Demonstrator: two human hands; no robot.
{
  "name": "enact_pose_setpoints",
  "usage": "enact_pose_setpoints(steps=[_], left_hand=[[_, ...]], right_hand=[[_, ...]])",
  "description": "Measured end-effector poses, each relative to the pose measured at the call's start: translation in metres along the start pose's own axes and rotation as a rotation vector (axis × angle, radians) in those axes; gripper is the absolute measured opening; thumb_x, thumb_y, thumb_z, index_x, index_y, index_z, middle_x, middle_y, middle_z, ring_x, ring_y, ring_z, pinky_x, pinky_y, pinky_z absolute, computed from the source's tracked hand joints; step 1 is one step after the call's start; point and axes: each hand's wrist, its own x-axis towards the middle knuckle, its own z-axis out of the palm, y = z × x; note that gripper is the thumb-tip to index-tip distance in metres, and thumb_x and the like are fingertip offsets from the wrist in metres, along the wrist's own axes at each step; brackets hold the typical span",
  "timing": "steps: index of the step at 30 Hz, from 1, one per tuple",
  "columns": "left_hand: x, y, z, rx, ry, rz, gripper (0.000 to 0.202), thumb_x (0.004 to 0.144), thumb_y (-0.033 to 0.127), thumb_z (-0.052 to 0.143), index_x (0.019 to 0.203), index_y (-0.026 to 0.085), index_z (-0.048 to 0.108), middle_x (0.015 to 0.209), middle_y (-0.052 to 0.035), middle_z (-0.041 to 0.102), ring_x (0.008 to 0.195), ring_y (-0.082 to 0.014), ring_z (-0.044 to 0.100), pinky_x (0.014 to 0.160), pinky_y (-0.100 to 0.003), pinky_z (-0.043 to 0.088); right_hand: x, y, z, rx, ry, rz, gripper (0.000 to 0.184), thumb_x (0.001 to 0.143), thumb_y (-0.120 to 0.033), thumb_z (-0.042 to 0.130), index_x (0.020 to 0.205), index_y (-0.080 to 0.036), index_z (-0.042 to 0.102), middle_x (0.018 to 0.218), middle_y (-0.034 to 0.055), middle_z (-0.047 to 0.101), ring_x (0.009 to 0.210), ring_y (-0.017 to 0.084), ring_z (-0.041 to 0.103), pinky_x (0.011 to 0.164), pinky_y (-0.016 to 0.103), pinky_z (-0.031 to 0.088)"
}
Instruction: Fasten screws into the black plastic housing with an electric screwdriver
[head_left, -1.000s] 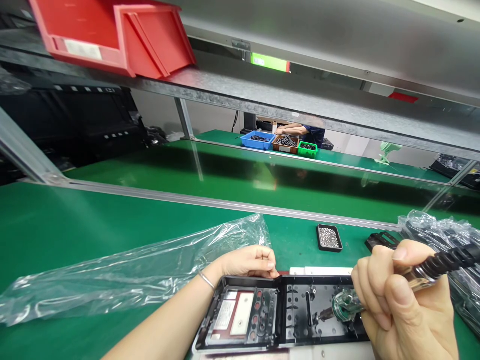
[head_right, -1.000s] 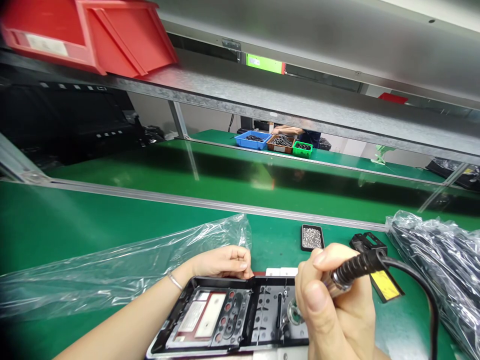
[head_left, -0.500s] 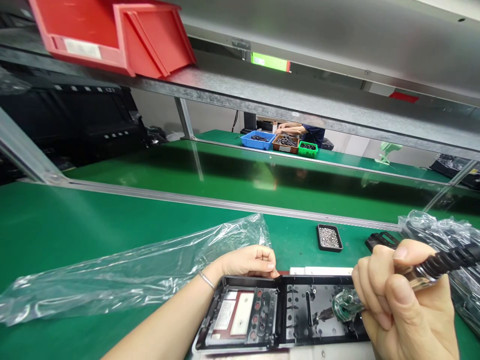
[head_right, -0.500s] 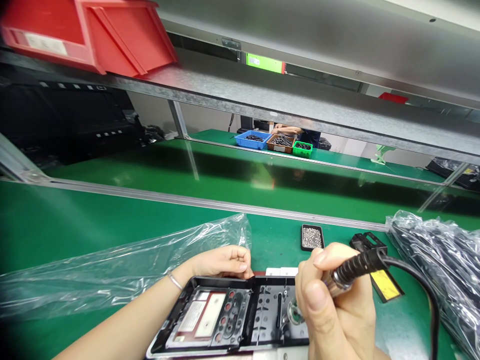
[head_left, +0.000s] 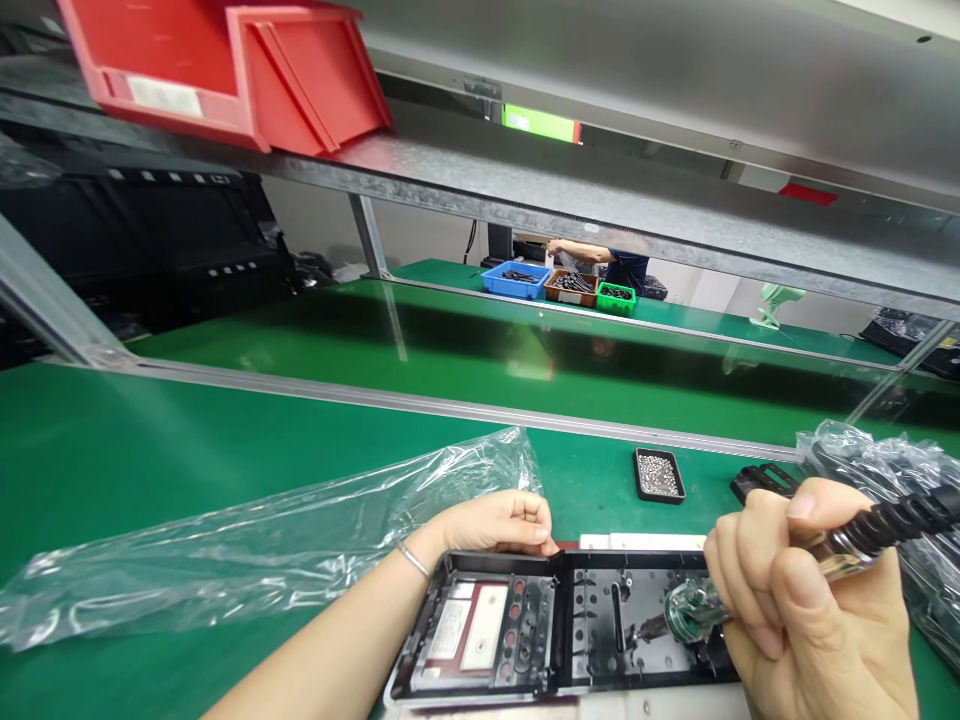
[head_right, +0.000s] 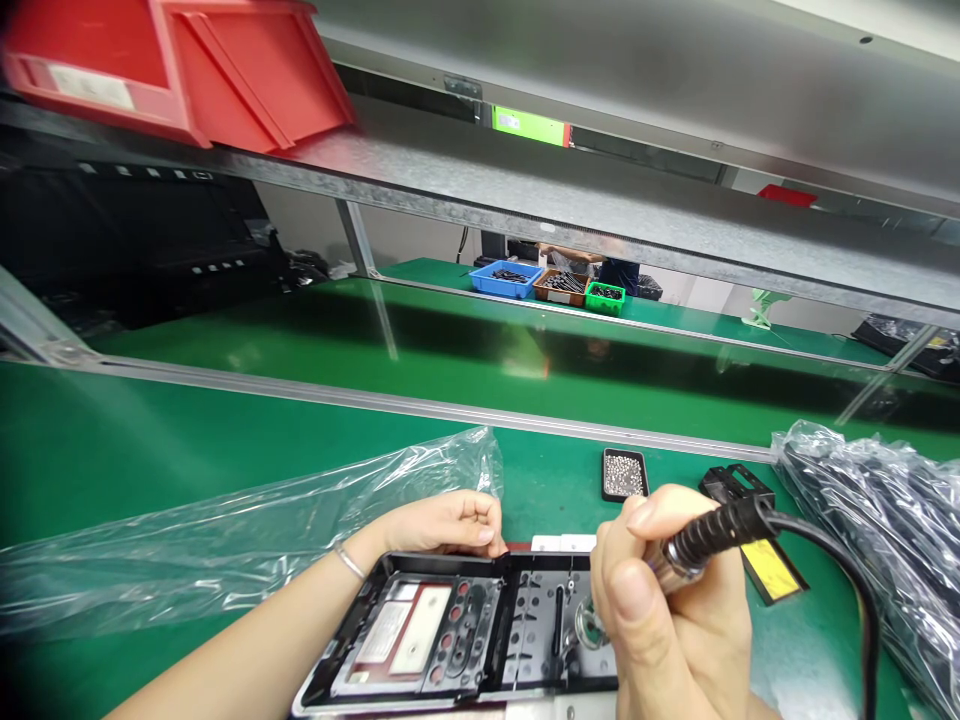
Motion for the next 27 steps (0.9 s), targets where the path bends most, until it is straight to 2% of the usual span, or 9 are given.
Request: enact_pose_setpoints(steps=[27], left_hand=[[0.0008, 0.0003, 0.0002, -0.012, 0.001, -0.003, 0.042, 0.062, 0.042, 0.082, 0.079, 0.012, 0.060, 0.085, -0.0059, 0.072, 0.079, -0.0120, 0.065, 0.075, -0.023, 0.048]], right_hand=[[-0.0005, -0.0012, 0.0000, -0.005, -0.003, -0.007, 0.013, 0.101, -0.012, 0.030, 0.112, -0.018, 0.036, 0.065, -0.0020, 0.025, 0.054, 0.004, 0.031, 0.053, 0.014, 0.026]])
